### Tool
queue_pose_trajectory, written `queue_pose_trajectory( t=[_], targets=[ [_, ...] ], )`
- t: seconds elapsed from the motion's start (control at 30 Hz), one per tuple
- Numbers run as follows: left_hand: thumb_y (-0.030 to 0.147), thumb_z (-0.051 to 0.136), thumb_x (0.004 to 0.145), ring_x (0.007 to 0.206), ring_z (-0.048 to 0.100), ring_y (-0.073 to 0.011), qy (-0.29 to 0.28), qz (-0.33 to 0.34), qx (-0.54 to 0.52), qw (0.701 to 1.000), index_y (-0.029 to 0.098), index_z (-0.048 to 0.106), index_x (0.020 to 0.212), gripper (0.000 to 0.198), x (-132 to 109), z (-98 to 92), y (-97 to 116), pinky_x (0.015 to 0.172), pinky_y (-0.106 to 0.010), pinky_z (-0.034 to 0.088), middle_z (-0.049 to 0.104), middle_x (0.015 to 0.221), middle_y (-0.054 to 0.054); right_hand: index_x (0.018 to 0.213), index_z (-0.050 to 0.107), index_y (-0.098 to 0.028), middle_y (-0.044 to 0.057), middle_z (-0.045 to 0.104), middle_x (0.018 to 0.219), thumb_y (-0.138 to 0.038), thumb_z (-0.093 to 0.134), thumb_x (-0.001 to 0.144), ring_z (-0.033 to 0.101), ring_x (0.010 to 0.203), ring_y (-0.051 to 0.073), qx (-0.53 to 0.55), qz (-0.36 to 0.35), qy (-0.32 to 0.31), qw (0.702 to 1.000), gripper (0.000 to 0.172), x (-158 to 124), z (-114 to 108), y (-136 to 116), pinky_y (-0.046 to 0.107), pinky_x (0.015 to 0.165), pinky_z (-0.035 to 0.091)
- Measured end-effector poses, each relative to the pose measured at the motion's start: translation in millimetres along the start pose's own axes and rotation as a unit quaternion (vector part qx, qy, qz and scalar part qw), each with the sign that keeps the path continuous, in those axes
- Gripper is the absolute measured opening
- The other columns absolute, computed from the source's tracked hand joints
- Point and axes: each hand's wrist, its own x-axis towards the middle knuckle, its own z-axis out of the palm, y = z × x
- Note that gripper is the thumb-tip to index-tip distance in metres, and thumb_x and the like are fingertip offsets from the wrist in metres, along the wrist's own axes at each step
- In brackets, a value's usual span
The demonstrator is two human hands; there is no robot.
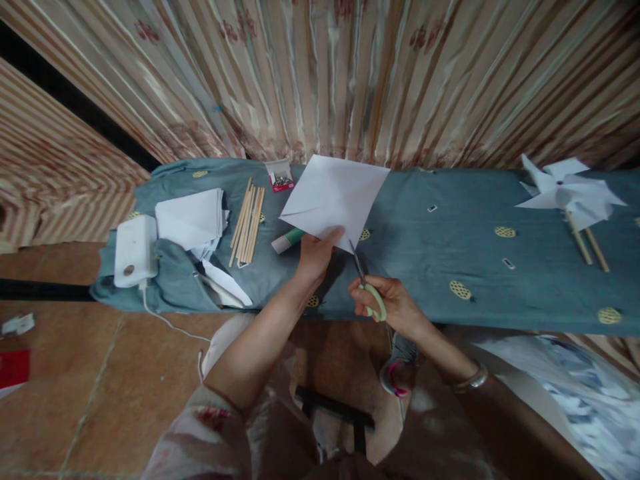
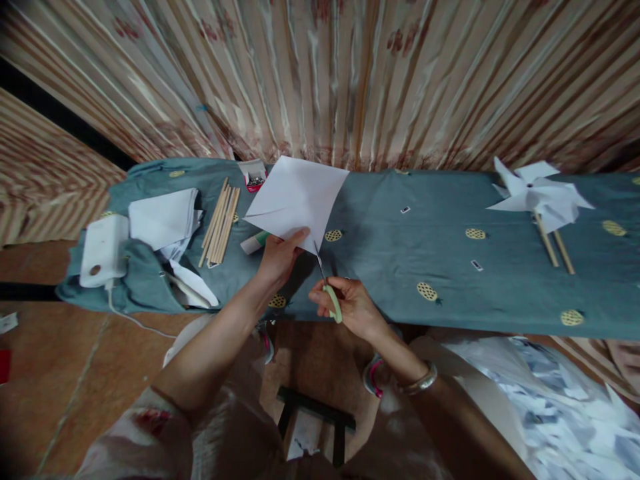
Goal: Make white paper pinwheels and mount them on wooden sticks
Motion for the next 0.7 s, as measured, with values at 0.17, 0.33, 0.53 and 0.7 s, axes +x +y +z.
queue_pose_trajectory(
  t=[0.17, 0.33, 0.53, 0.7],
  targets=[
    [0.016, 0.072, 0.066, 0.061, 0.059, -0.0129, -0.010, -0.016, 0.000, 1.000, 0.016, 0.065, 0.067, 0.007, -1.7, -0.4, 4.0, 0.062, -0.026, 0.049, 0.067, 0.068, 0.000, 0.074, 0.068, -0.016, -0.003, 0.057, 0.050, -0.054, 0.080, 0.062, 0.049, 0.042, 0.007, 0.002, 0.003, 0.013, 1.000, 0.041, 0.0, 0.7, 1.1, 0.018, 0.038, 0.037],
    [0.015, 0.073, 0.062, 0.058, 0.056, -0.0119, -0.013, -0.020, 0.018, 1.000, 0.016, 0.064, 0.064, 0.009, -3.5, -0.8, 3.7, 0.059, -0.025, 0.045, 0.064, 0.064, 0.001, 0.076, 0.069, -0.017, -0.003, 0.059, 0.051, -0.056, 0.079, 0.061, 0.050, 0.044, 0.007, -0.005, 0.006, 0.014, 1.000, 0.043, -0.5, -1.4, 1.8, 0.018, 0.039, 0.038],
    [0.017, 0.073, 0.060, 0.060, 0.057, -0.0135, -0.026, -0.018, 0.033, 0.999, 0.016, 0.066, 0.066, 0.009, -4.5, -1.9, 0.0, 0.062, -0.027, 0.046, 0.066, 0.067, 0.000, 0.076, 0.069, -0.018, -0.003, 0.059, 0.052, -0.054, 0.079, 0.063, 0.050, 0.044, 0.008, -0.001, 0.000, 0.013, 1.000, 0.040, 0.0, -3.7, 2.6, 0.019, 0.041, 0.039],
    [0.018, 0.073, 0.060, 0.059, 0.057, -0.0132, -0.024, -0.018, 0.041, 0.999, 0.016, 0.065, 0.063, 0.009, -3.5, -2.3, 0.5, 0.062, -0.027, 0.046, 0.066, 0.066, 0.000, 0.077, 0.070, -0.018, -0.003, 0.058, 0.052, -0.050, 0.080, 0.064, 0.051, 0.046, 0.008, 0.010, -0.006, 0.010, 1.000, 0.037, 1.9, -4.9, 7.7, 0.019, 0.044, 0.041]
  ],
)
